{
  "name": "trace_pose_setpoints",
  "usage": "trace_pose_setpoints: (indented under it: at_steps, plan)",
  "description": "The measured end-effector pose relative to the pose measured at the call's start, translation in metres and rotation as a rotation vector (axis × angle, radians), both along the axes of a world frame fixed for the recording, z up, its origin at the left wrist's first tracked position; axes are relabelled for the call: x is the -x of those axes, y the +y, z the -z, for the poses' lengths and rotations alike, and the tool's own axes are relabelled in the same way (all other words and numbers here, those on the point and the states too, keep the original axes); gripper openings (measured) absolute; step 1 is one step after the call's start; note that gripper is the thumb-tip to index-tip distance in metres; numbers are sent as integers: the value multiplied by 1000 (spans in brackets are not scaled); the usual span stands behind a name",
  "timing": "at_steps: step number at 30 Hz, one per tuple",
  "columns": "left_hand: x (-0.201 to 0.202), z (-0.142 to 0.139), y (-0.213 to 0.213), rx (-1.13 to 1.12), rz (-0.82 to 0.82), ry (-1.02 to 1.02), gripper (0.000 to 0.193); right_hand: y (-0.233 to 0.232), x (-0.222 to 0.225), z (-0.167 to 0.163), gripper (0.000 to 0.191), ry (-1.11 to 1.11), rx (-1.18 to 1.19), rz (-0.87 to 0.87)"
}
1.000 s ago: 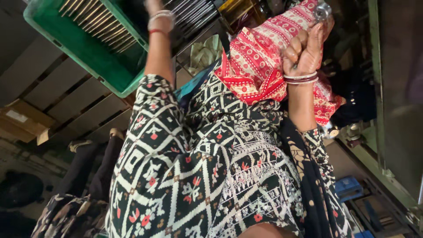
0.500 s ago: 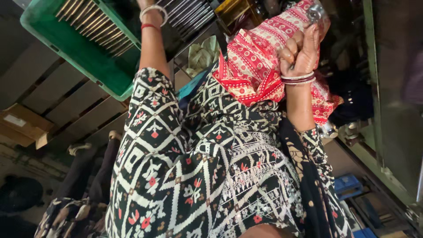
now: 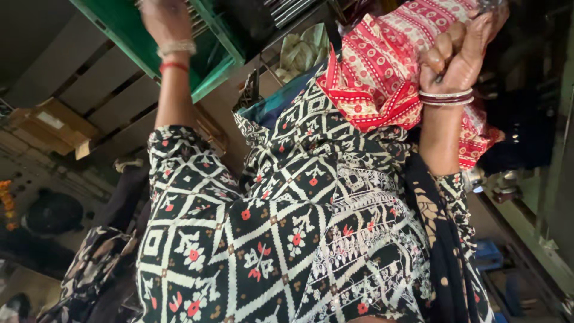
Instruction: The person repeatedly picks a metal rod from a green bin, places it into a press machine, operates the press with both hands, and returns the processed rod to the bin. This cycle is repeated continuously.
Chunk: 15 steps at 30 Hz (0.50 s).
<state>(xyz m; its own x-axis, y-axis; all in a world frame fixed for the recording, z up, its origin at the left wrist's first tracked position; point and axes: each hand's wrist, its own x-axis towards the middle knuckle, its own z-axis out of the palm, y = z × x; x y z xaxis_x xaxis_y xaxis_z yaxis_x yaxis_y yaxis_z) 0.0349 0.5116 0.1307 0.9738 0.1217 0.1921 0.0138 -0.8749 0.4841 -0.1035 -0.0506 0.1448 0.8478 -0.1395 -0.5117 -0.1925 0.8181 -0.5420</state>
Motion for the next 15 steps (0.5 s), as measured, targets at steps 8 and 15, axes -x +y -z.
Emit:
trace_pose_setpoints:
  at_steps: [8,15]
  plan:
    - [24,38,-40,-455,209,865,15,21,-7,-28,21,22,70,22]
    - [19,17,11,725,-212,548,26,22,-9,-24,26,50,63,51]
